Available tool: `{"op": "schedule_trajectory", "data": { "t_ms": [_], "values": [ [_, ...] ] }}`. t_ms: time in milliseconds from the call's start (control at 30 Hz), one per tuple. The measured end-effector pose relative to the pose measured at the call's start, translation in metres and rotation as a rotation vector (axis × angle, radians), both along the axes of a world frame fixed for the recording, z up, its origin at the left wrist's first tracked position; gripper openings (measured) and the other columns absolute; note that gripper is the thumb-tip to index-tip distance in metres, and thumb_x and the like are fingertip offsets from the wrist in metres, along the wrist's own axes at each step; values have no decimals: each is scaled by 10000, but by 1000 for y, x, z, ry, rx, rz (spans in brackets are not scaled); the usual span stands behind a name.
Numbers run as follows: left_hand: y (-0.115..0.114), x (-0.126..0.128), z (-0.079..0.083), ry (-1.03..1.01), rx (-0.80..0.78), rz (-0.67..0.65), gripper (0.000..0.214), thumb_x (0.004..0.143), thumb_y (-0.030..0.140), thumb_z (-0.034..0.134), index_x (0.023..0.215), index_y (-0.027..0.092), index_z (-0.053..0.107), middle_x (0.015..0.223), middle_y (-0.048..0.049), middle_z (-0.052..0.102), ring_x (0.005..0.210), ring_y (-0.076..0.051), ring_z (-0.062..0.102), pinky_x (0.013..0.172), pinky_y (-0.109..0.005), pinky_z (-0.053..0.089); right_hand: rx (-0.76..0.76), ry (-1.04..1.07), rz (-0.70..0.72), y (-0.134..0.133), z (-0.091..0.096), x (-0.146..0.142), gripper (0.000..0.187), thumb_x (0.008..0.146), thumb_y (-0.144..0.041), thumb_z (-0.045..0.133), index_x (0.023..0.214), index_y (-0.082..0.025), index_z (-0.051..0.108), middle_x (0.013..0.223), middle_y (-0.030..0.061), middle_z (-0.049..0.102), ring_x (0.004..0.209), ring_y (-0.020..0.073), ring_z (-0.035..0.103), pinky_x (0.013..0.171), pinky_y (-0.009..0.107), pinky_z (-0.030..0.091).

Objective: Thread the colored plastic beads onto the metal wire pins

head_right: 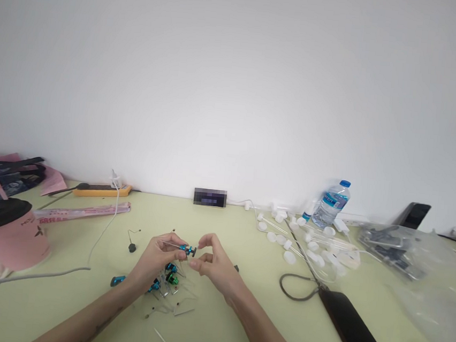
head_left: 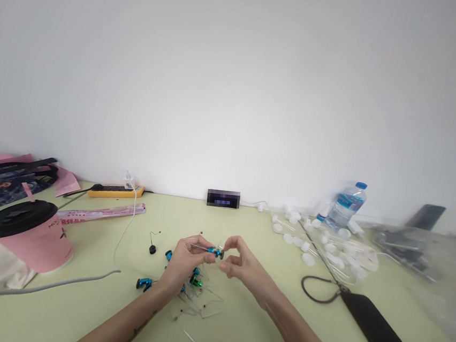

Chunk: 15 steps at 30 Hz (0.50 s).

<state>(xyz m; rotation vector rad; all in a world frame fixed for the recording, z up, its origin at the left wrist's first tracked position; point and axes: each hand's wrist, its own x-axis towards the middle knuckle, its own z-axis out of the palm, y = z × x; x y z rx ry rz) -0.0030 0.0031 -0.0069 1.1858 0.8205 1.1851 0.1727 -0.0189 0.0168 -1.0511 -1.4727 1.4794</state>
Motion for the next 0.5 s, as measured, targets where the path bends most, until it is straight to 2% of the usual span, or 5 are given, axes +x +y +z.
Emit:
{"op": "schedule_trajectory", "data": {
  "t_ms": [100,200,267,367,500],
  "values": [
    [0,0,0,7,-4,5,158,606,154,765,713,144,650,650,-3,684,631,-118,599,619,-209,446,0,-24,-72,2,-3,1,351,741,-510,638,909,-231,507,932,-2,527,663,97,491,590,224,379],
    [0,0,-2,-10,-13,-32,173,595,145,770,717,142,648,664,-14,693,647,-128,606,639,-224,454,-71,-60,-13,4,-8,0,486,856,-599,380,721,-158,533,683,19,546,538,92,441,522,229,336],
    [1,0,-3,-22,-8,-32,170,600,150,769,718,139,648,666,-17,693,633,-123,598,633,-223,452,-109,-23,53,6,-8,0,460,844,-579,435,708,-151,536,657,9,539,492,69,398,499,218,305],
    [4,-2,-4,-20,4,-2,164,607,157,768,722,137,652,659,-13,684,604,-106,578,608,-209,440,-97,46,35,7,-4,2,332,759,-507,623,856,-203,532,873,-6,544,515,44,408,498,200,311],
    [4,-2,-3,-17,2,-38,186,593,160,776,730,133,654,702,-35,695,652,-136,604,647,-240,458,-132,-37,4,6,-4,0,429,826,-592,455,790,-171,529,799,21,567,496,63,423,466,208,304]
  ]
}}
